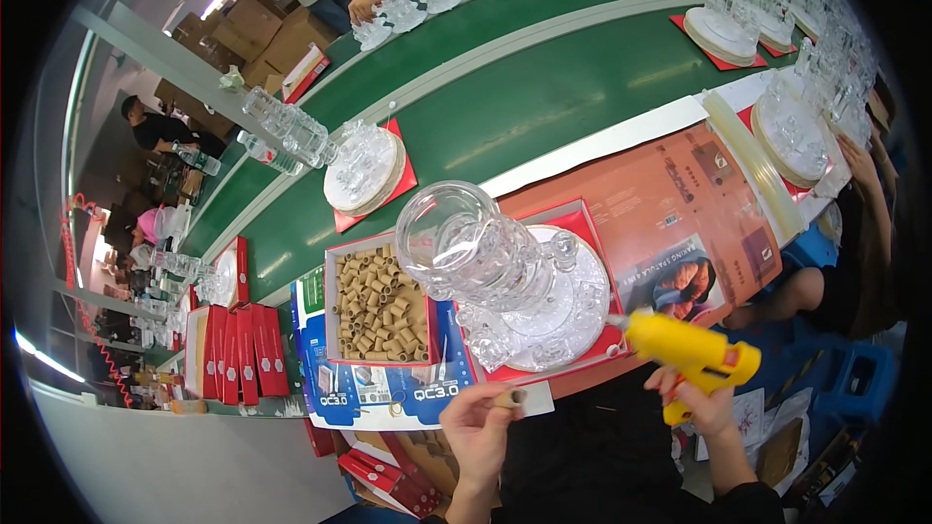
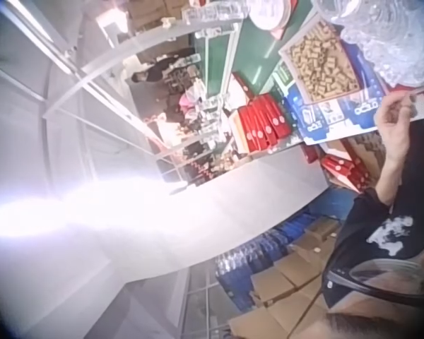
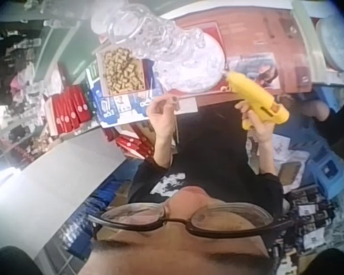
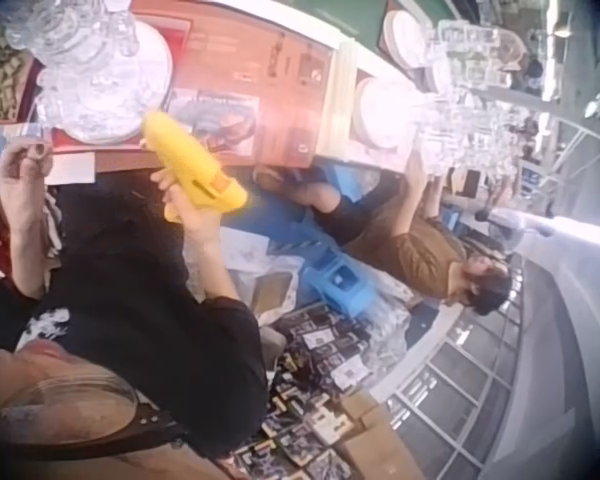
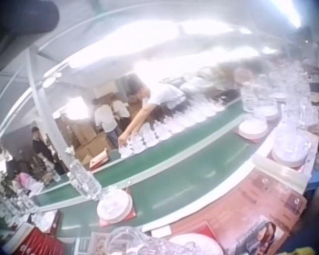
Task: Assembling decorative glass or plastic light fixture components on a production line using a hot glue gun to attach small parts.
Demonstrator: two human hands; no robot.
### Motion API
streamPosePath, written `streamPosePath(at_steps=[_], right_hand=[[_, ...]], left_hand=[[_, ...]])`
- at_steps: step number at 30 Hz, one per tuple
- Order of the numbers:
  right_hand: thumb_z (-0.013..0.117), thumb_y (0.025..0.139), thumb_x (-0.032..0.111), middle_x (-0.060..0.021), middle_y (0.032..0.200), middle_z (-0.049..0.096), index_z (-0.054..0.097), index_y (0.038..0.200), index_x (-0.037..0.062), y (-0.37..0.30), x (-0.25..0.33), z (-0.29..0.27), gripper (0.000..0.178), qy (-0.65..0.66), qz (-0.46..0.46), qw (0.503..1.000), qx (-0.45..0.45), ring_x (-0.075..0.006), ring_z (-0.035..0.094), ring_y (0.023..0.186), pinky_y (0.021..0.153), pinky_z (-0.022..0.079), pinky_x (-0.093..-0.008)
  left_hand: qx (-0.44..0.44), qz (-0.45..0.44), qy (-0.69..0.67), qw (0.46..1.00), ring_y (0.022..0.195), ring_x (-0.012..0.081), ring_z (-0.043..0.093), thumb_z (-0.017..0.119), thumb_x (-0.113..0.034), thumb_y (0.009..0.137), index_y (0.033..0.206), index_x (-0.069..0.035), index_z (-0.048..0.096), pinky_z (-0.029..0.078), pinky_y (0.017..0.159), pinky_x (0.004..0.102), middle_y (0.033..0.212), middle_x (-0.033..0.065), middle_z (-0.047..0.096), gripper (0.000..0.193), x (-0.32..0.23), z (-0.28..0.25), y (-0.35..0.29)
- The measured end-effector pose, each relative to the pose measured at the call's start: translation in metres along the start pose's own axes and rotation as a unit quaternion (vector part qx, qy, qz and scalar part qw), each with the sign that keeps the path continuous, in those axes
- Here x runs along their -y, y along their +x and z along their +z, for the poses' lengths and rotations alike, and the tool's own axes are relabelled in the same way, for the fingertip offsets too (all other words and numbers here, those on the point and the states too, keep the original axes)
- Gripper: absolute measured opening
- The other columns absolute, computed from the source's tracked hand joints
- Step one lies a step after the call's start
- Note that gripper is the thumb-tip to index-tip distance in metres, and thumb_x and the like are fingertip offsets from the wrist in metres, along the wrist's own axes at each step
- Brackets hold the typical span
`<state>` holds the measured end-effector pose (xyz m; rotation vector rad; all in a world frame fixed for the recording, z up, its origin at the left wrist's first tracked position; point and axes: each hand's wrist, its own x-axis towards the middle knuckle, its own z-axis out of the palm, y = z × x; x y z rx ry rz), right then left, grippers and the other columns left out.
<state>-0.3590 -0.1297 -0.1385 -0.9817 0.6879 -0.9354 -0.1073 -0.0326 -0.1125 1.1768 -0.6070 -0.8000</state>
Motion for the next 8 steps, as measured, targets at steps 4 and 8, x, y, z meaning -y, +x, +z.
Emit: streamPosePath(at_steps=[4,8], right_hand=[[0.058,0.09,0.022,-0.0062,0.087,0.059,0.044,0.127,0.0014,0.01,0.014,-0.022,0.045,0.079,-0.059,0.99,-0.105,-0.0192,0.063,0.085,0.061,0.053,-0.022],[0.061,0.09,0.029,-0.0058,0.091,0.058,0.044,0.127,0.0033,0.027,0.017,-0.047,0.048,0.055,-0.036,0.974,-0.215,-0.0187,0.062,0.092,0.06,0.054,-0.0211]], left_hand=[[-0.12,0.096,0.002,0.988,0.064,0.0103,0.053,0.068,-0.012,0.088,0.101,0.0,0.06,0.043,0.057,0.0225,0.082,0.0095,0.064,0.019,-0.004,-0.012,0.0],[-0.079,0.007,-0.165,0.983,0.07,0.011,0.052,0.068,-0.014,0.089,0.103,-0.003,0.059,0.043,0.061,0.025,0.09,0.0105,0.063,0.021,0.001,-0.034,-0.005]])
